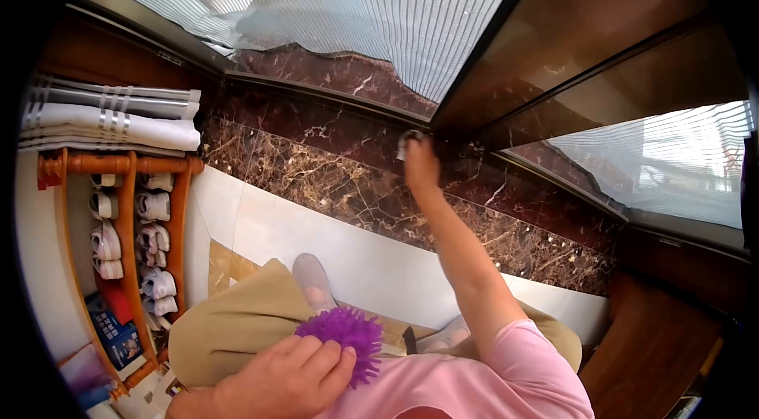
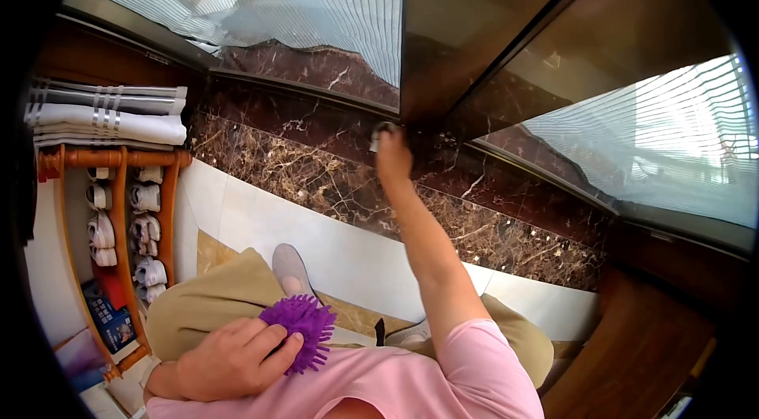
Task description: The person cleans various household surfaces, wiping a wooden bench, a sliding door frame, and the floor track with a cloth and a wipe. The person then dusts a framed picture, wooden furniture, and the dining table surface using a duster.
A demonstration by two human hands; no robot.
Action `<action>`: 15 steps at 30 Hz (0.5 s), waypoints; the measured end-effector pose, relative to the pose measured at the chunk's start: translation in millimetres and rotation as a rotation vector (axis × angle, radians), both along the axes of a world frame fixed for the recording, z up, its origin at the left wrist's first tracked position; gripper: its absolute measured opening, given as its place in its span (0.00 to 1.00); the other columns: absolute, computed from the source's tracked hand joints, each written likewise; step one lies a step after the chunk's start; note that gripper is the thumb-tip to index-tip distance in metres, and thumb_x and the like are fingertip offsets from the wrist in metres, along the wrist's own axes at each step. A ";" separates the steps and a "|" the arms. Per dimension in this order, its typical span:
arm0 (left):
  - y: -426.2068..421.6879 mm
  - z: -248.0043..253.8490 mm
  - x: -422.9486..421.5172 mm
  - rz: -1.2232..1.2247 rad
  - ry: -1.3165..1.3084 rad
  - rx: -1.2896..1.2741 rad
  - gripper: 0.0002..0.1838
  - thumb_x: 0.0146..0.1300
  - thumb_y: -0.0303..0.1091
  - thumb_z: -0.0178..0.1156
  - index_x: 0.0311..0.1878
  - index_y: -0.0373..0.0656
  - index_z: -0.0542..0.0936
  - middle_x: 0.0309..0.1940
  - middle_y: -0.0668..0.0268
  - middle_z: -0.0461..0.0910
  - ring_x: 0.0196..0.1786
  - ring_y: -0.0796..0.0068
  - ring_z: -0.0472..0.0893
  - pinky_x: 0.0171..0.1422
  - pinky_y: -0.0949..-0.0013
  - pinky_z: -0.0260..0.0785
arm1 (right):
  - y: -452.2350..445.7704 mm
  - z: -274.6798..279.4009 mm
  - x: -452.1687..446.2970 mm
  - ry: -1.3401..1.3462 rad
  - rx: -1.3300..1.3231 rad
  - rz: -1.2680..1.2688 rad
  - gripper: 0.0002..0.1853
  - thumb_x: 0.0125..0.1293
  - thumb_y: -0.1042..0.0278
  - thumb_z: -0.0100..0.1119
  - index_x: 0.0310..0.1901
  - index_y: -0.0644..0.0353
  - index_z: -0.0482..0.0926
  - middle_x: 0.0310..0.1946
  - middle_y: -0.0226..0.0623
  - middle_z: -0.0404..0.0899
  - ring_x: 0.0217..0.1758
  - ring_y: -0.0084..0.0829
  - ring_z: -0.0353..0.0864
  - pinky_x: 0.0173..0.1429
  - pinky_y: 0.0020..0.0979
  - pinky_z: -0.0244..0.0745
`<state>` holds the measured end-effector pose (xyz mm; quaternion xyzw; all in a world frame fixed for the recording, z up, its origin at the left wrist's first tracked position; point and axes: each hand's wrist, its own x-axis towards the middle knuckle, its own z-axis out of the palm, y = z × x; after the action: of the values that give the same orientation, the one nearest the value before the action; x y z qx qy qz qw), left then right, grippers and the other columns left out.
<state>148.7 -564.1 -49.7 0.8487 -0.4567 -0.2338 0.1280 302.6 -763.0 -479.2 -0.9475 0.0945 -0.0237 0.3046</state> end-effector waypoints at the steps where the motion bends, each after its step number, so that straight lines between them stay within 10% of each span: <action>1: 0.1 -1.2 -1.4 -0.005 -0.003 0.000 0.18 0.55 0.30 0.60 0.50 0.36 0.80 0.41 0.61 0.77 0.37 0.68 0.77 0.40 0.70 0.73 | 18.2 -8.3 9.3 0.046 0.089 0.018 0.07 0.65 0.71 0.55 0.43 0.56 0.79 0.45 0.47 0.77 0.43 0.51 0.82 0.46 0.47 0.79; 8: 1.6 -0.2 -3.8 0.051 -0.021 0.023 0.19 0.54 0.30 0.61 0.51 0.36 0.80 0.41 0.59 0.77 0.38 0.66 0.77 0.42 0.67 0.75 | 36.5 34.6 -12.3 -0.060 0.303 0.001 0.09 0.64 0.67 0.58 0.43 0.57 0.82 0.45 0.46 0.79 0.46 0.52 0.81 0.49 0.46 0.77; 15: 6.4 -4.5 -1.1 0.025 0.012 -0.003 0.19 0.54 0.30 0.61 0.50 0.36 0.80 0.40 0.59 0.77 0.37 0.67 0.77 0.40 0.68 0.74 | -84.6 34.8 -51.7 -0.078 -0.074 -0.045 0.11 0.66 0.65 0.56 0.48 0.53 0.81 0.45 0.43 0.78 0.42 0.51 0.81 0.42 0.47 0.77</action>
<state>147.6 -557.6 -54.2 0.8527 -0.4457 -0.2365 0.1350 250.9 -847.6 -444.5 -0.9541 0.1030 -0.0708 0.2722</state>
